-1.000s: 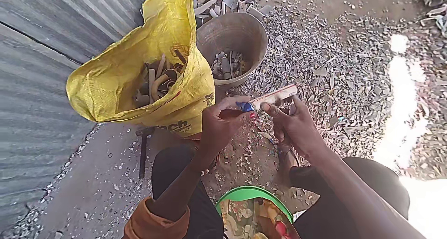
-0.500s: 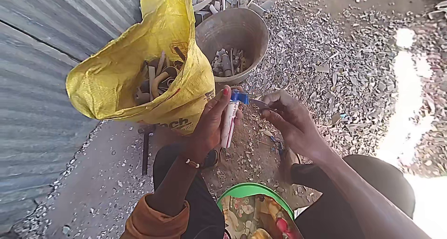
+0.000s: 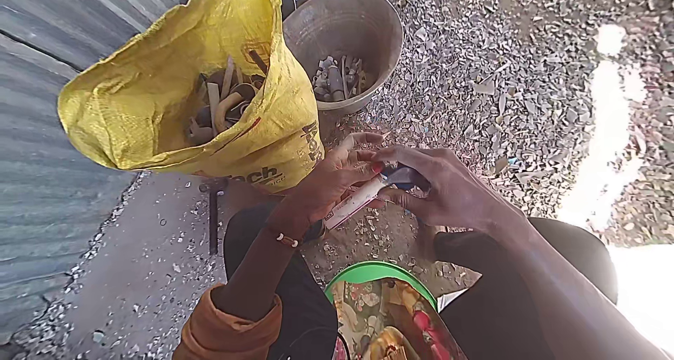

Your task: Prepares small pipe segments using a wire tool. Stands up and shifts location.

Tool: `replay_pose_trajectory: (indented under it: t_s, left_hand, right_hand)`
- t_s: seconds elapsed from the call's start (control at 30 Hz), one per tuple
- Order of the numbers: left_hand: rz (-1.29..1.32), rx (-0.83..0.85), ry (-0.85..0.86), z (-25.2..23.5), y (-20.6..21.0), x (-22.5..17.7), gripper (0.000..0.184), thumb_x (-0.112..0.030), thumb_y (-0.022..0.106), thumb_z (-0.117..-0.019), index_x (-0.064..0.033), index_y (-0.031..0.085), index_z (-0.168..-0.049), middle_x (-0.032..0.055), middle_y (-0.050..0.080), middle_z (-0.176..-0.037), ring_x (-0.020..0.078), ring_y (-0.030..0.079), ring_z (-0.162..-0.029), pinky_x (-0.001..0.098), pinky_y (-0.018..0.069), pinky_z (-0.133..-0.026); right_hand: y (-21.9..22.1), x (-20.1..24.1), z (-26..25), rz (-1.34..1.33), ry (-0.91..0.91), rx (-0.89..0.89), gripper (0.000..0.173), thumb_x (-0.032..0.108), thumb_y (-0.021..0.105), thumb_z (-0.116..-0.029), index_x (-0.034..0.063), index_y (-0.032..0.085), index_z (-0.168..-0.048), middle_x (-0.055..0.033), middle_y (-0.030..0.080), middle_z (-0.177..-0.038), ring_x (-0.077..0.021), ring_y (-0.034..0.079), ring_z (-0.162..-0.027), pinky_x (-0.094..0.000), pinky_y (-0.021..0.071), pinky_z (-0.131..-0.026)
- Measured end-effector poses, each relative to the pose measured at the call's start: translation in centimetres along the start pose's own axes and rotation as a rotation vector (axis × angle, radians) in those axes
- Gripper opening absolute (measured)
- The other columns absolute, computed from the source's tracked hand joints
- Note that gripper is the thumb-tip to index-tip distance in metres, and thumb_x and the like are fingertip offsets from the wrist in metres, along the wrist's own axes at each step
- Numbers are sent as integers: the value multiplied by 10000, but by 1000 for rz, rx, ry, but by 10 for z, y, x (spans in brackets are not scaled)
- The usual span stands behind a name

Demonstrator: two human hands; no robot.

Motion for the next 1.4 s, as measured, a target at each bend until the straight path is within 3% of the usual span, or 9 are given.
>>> replay_pose_trajectory:
  t_s: [0.13, 0.23, 0.4, 0.47, 0.57, 0.63, 0.7, 0.83, 1.4]
  left_hand:
    - [134, 254, 59, 6, 7, -9, 563, 24, 388, -1025, -220, 351, -1530, 90, 634, -1331, 194, 741, -905, 321, 648, -678]
    - [244, 345, 226, 12, -2, -27, 500, -204, 434, -1084, -242, 351, -1575, 77, 614, -1414, 125, 735, -961, 215, 622, -685]
    - [458, -110, 417, 9, -29, -42, 754, -699, 65, -1009, -248, 487, -1442, 46, 609, -1364, 242, 625, -1223, 460, 546, -974]
    - [371, -112, 561, 10, -27, -50, 778, -747, 131, -986, -230, 417, -1492, 33, 546, -1418, 239, 545, -1316, 488, 483, -1053]
    - [428, -118, 711, 14, -23, -59, 563, -619, 266, -1053, -206, 638, -1137, -23, 648, -913, 141, 675, -865, 352, 591, -822]
    - [494, -128, 699, 11, -20, -61, 598, -618, 185, -1061, -223, 571, -832, -78, 471, -629, 69, 512, -559, 245, 505, -597]
    - [555, -102, 624, 8, -15, -57, 643, -664, 151, -1041, -216, 503, -744, -86, 377, -556, 44, 410, -459, 185, 412, -479]
    - [529, -57, 504, 4, -7, -48, 655, -723, 131, -1008, -219, 500, -813, -69, 383, -608, 35, 393, -465, 156, 374, -446]
    - [520, -122, 327, -6, -16, -33, 620, -694, 163, -1026, -225, 493, -792, -87, 391, -589, 14, 404, -457, 138, 377, -451]
  right_hand:
    - [0, 8, -2, -177, -45, -29, 348, 340, 651, -1001, 82, 678, -1233, 45, 688, -891, 45, 586, -712, -126, 495, -631]
    - [-12, 5, -3, -247, 11, -196, 281, 284, 667, -995, 52, 641, -1150, 48, 646, -842, 51, 562, -665, -103, 480, -585]
    - [-12, -23, 4, -355, 275, -459, 265, 354, 626, -1012, 115, 545, -1094, 66, 577, -733, 14, 492, -514, -164, 440, -470]
    - [-1, -24, 3, -364, 312, -434, 259, 339, 624, -1014, 104, 524, -1054, 58, 546, -697, 7, 478, -506, -166, 426, -471]
    - [20, -8, -2, -262, 276, -296, 268, 317, 632, -1008, 67, 561, -1077, 29, 562, -704, -22, 519, -558, -187, 453, -526]
    - [33, 0, -5, -199, 253, -225, 365, 418, 641, -980, 75, 577, -1085, 15, 593, -742, -58, 568, -616, -238, 481, -564]
    - [40, 6, -7, -159, 223, -214, 524, 572, 646, -928, 84, 561, -1098, 29, 572, -734, -68, 548, -613, -265, 460, -545]
    - [30, 9, -13, 61, 185, -223, 648, 715, 615, -849, 102, 564, -1051, 31, 550, -708, -125, 557, -582, -324, 421, -483]
    - [43, 19, -15, 326, 83, -167, 614, 659, 492, -966, 58, 619, -982, -47, 551, -720, -218, 588, -569, -355, 428, -453]
Point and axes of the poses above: each hand's wrist, its own z-axis away from the middle knuckle, its own y-axis out of the palm, x = y × z, the point moved 10 cm from there along -z, towards the middle knuckle
